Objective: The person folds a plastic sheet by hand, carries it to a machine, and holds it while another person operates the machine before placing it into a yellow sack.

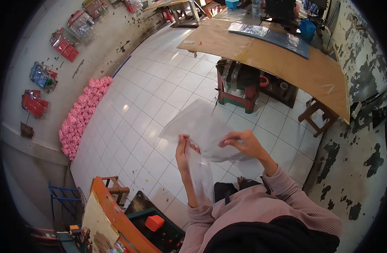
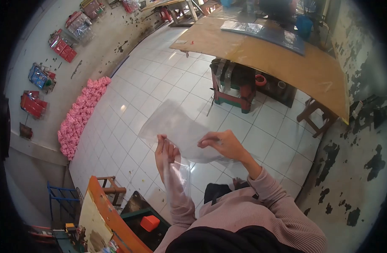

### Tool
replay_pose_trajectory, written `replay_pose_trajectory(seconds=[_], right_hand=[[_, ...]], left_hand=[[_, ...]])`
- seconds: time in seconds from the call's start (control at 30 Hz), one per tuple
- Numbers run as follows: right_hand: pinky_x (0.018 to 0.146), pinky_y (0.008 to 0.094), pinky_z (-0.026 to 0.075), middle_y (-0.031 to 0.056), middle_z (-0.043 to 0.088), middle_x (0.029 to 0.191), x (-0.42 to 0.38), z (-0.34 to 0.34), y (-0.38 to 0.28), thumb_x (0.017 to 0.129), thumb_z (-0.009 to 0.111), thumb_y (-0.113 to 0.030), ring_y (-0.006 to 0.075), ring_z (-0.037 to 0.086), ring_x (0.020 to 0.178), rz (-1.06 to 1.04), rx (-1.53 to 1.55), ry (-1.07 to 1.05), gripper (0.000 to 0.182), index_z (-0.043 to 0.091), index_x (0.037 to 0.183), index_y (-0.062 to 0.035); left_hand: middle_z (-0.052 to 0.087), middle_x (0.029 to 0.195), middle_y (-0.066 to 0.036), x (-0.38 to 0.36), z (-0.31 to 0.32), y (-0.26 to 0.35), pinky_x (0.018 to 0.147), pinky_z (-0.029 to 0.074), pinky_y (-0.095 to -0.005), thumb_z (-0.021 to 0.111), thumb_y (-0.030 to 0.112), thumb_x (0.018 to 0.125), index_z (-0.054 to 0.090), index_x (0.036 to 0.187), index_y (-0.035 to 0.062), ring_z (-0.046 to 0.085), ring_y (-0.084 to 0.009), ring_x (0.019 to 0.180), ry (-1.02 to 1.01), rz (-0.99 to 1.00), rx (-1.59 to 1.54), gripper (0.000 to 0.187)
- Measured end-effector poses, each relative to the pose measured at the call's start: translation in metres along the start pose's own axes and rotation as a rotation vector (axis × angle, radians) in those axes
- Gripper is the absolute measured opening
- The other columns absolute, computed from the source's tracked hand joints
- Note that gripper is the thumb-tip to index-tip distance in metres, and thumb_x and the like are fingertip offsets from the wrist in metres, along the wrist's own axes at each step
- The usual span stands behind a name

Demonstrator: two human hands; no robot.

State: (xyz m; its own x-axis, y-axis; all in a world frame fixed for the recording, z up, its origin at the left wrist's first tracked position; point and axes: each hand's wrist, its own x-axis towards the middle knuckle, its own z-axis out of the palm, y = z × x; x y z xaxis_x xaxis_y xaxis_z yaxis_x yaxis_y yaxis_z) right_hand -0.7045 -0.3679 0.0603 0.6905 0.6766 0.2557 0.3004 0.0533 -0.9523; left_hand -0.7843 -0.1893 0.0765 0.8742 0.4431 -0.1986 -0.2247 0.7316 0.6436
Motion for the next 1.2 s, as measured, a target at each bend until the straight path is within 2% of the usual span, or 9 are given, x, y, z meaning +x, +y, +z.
replay_pose_trajectory(seconds=[0.13, 0.4, 0.43, 0.53, 0.57, 0.6, 0.7, 0.97, 1.2], right_hand=[[0.053, 0.0212, 0.045, 0.0045, 0.061, 0.061, 0.053, -0.015, 0.014, 0.088, 0.050, -0.017, 0.0116, 0.060, 0.055, 0.097, 0.144, 0.122, 0.021, 0.058, 0.078, -0.0001], [0.044, 0.0276, 0.036, 0.0048, 0.041, 0.049, 0.164, -0.015, 0.033, 0.089, 0.046, -0.019, 0.0100, 0.046, 0.045, 0.183, -0.036, 0.511, 0.028, 0.052, 0.069, -0.0009], [0.046, 0.0320, 0.036, 0.0097, 0.043, 0.050, 0.175, -0.023, 0.028, 0.088, 0.046, -0.018, 0.0167, 0.052, 0.048, 0.145, -0.094, 0.482, 0.023, 0.052, 0.072, -0.0013], [0.046, 0.0357, 0.037, 0.0133, 0.047, 0.051, 0.201, -0.058, 0.025, 0.087, 0.048, -0.022, 0.0278, 0.053, 0.049, -0.039, -0.396, 0.609, 0.023, 0.053, 0.076, -0.0028], [0.045, 0.0375, 0.038, 0.0150, 0.050, 0.055, 0.202, -0.076, 0.017, 0.086, 0.050, -0.027, 0.0344, 0.050, 0.053, 0.113, -0.578, 0.508, 0.023, 0.053, 0.078, -0.0051], [0.045, 0.0374, 0.039, 0.0146, 0.050, 0.055, 0.207, -0.090, 0.017, 0.086, 0.050, -0.028, 0.0341, 0.050, 0.051, 0.128, -0.678, 0.488, 0.024, 0.054, 0.078, -0.0057], [0.043, 0.0365, 0.040, 0.0138, 0.052, 0.055, 0.219, -0.114, 0.024, 0.085, 0.050, -0.030, 0.0326, 0.051, 0.048, 0.205, -0.800, 0.449, 0.025, 0.057, 0.078, -0.0078], [0.049, 0.0346, 0.039, 0.0155, 0.053, 0.058, 0.264, -0.193, 0.039, 0.086, 0.049, -0.027, 0.0287, 0.051, 0.050, 0.320, -0.656, 0.571, 0.027, 0.060, 0.077, -0.0039], [0.048, 0.0266, 0.038, 0.0075, 0.049, 0.053, 0.299, -0.296, 0.044, 0.084, 0.051, -0.022, 0.0131, 0.045, 0.048, 0.406, -0.599, 0.448, 0.024, 0.058, 0.075, 0.0000]], left_hand=[[0.028, 0.043, 0.004, 0.084, 0.005, -0.009, 0.033, 0.018, -0.0194, 0.035, 0.026, 0.094, 0.047, 0.091, 0.0049, 0.021, -0.0058, 0.033, -0.349, -0.048, -0.339, 0.024], [0.026, 0.039, 0.006, 0.240, 0.049, -0.010, 0.031, 0.015, -0.0186, 0.039, 0.021, 0.093, 0.046, 0.070, 0.0095, 0.017, -0.0044, 0.032, -0.377, -0.216, -0.887, 0.027], [0.025, 0.038, 0.005, 0.261, 0.050, -0.007, 0.032, 0.015, -0.0189, 0.038, 0.019, 0.093, 0.048, 0.072, 0.0086, 0.018, -0.0046, 0.032, -0.557, -0.208, -0.846, 0.026], [0.024, 0.038, 0.005, 0.305, 0.062, 0.023, 0.031, 0.015, -0.0197, 0.037, 0.019, 0.094, 0.052, 0.082, 0.0050, 0.018, -0.0047, 0.032, -0.394, -0.291, -0.319, 0.023], [0.023, 0.040, 0.006, 0.328, 0.054, 0.029, 0.031, 0.016, -0.0198, 0.036, 0.018, 0.094, 0.052, 0.093, 0.0021, 0.018, -0.0041, 0.032, -0.416, -0.198, -0.046, 0.023], [0.025, 0.044, 0.005, 0.339, 0.058, 0.032, 0.032, 0.018, -0.0196, 0.038, 0.018, 0.093, 0.051, 0.095, 0.0015, 0.020, -0.0039, 0.033, -0.189, -0.097, 0.191, 0.021], [0.032, 0.056, 0.008, 0.385, 0.065, 0.032, 0.043, 0.027, -0.0154, 0.048, 0.029, 0.089, 0.052, 0.093, 0.0071, 0.031, -0.0004, 0.047, -0.084, -0.079, 0.407, 0.022], [0.037, 0.057, 0.006, 0.497, 0.140, -0.001, 0.047, 0.028, -0.0176, 0.049, 0.032, 0.088, 0.056, 0.083, 0.0063, 0.033, -0.0022, 0.051, -0.638, -0.181, 0.174, 0.027], [0.045, 0.063, 0.002, 0.570, 0.197, -0.033, 0.051, 0.036, -0.0182, 0.051, 0.026, 0.087, 0.054, 0.079, 0.0073, 0.046, -0.0076, 0.058, -0.385, 0.045, 0.444, 0.020]])
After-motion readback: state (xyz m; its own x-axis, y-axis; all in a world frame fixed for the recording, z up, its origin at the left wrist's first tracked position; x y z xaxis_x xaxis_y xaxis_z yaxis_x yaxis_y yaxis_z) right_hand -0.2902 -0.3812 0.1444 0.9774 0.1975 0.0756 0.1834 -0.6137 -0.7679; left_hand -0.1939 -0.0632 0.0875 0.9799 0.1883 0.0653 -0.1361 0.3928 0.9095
